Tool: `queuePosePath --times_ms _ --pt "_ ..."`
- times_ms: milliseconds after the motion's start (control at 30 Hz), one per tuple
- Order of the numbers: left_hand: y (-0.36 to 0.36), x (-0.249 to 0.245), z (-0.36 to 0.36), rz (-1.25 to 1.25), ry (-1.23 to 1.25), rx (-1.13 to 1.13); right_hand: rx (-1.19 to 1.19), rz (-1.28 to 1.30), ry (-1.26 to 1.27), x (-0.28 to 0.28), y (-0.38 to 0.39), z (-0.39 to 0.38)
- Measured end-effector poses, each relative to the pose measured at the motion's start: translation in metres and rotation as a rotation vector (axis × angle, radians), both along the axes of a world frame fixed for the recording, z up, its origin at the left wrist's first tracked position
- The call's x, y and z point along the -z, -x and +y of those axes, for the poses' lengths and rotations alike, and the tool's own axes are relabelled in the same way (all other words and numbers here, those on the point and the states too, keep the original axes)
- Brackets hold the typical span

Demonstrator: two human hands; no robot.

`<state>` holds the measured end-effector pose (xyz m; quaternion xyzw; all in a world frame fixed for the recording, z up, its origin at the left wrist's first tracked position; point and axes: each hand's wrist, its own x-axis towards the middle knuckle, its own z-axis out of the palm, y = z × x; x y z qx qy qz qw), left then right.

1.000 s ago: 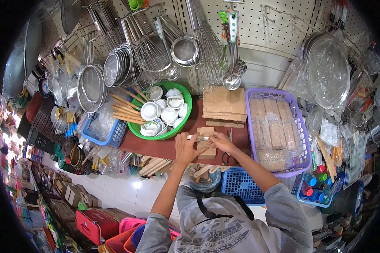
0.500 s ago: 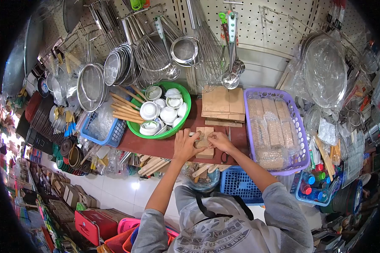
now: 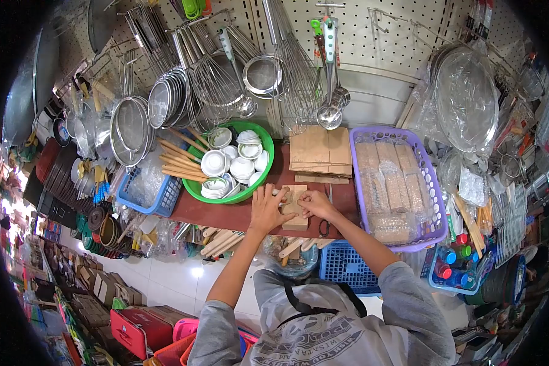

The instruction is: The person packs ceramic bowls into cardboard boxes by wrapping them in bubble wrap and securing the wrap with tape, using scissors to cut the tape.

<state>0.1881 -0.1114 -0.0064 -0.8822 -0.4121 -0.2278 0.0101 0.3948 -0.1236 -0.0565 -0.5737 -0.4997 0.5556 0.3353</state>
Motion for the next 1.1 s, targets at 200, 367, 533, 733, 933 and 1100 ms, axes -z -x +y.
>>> queuePosePath --times_ms 200,367,533,733,933,1100 --pt "-0.001 0.011 -0.009 -0.126 0.042 -0.088 0.049 -0.035 -0.023 0.003 0.003 0.0" --pt "0.001 0.022 -0.007 -0.191 0.065 -0.107 0.043 -0.096 -0.061 -0.001 0.004 -0.002" --pt "0.003 0.016 -0.005 -0.122 0.104 -0.08 0.061 -0.147 -0.072 -0.003 0.007 -0.005" --pt "0.003 0.007 -0.001 -0.063 0.075 -0.03 0.047 -0.227 -0.073 -0.008 0.01 -0.004" --pt "0.007 0.012 0.0 -0.059 0.017 -0.021 0.083 -0.179 -0.073 -0.011 0.011 -0.006" --pt "0.007 0.015 0.001 -0.084 0.006 0.004 0.088 -0.198 -0.093 -0.006 0.011 -0.003"
